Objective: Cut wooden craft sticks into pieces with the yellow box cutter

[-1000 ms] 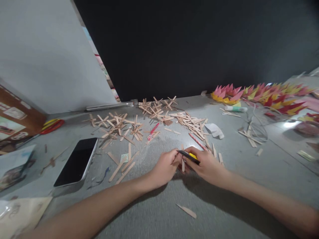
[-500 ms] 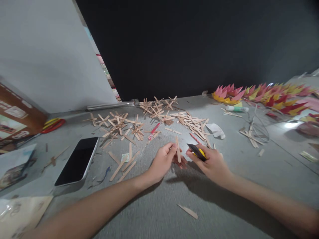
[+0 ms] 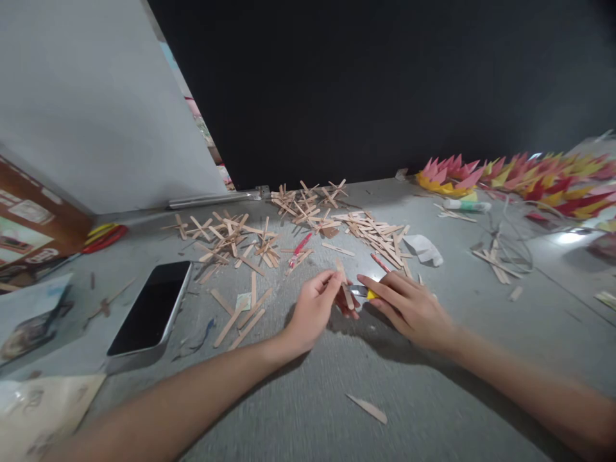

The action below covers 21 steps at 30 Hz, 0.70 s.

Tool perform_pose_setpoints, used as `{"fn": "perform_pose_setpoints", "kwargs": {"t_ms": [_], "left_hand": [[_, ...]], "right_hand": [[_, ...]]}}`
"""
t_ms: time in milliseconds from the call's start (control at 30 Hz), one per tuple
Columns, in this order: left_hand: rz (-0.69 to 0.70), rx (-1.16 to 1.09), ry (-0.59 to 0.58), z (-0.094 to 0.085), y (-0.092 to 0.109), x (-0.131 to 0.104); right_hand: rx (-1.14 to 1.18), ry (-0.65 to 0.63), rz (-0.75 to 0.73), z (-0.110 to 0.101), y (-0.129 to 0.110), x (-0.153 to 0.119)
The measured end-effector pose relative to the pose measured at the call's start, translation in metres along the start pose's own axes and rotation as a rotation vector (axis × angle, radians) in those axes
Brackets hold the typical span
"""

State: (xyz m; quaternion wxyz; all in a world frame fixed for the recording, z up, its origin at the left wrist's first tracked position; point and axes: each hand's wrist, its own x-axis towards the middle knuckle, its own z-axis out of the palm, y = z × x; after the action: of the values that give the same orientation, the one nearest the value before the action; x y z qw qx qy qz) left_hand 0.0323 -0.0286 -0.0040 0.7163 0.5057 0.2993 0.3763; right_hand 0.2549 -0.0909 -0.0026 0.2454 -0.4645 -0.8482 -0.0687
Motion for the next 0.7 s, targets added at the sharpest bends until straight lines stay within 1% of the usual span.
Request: {"fn": "perform_pose_setpoints", "kwargs": {"t_ms": [100,333,467,533,633,700], "left_hand": [[0.022,-0.008,0.030,-0.0003,-0.0006,-0.0003],[0.034,0.011,0.022,0.0004,0.0005,0.0004],[0.007,0.042,0.025,0.0003,0.0028,0.0001],[-0.006,0.035,0.000,-0.0005,0.0023,0.0004],[-0.050,-0.004,-0.089,-0.0024,0.0000,0.0012],[-0.094,-0.024,-0.151,-0.0037,-0.0010,0.0011]], "right_hand": [[0.003,0.021,-0.014,0.0034,0.0016,-0.0012],[0.017,0.010,-0.002,0.0063,0.0021,-0.0054],[0.061,0.025,0.058,0.0041,0.0015,-0.0061],[0.114,0.034,0.107,0.0024,0.0012,-0.0060],[0.184,0.062,0.159,0.0015,0.0006,-0.0052],[0.190,0.091,0.167,0.0021,0.0002,-0.0041]]}}
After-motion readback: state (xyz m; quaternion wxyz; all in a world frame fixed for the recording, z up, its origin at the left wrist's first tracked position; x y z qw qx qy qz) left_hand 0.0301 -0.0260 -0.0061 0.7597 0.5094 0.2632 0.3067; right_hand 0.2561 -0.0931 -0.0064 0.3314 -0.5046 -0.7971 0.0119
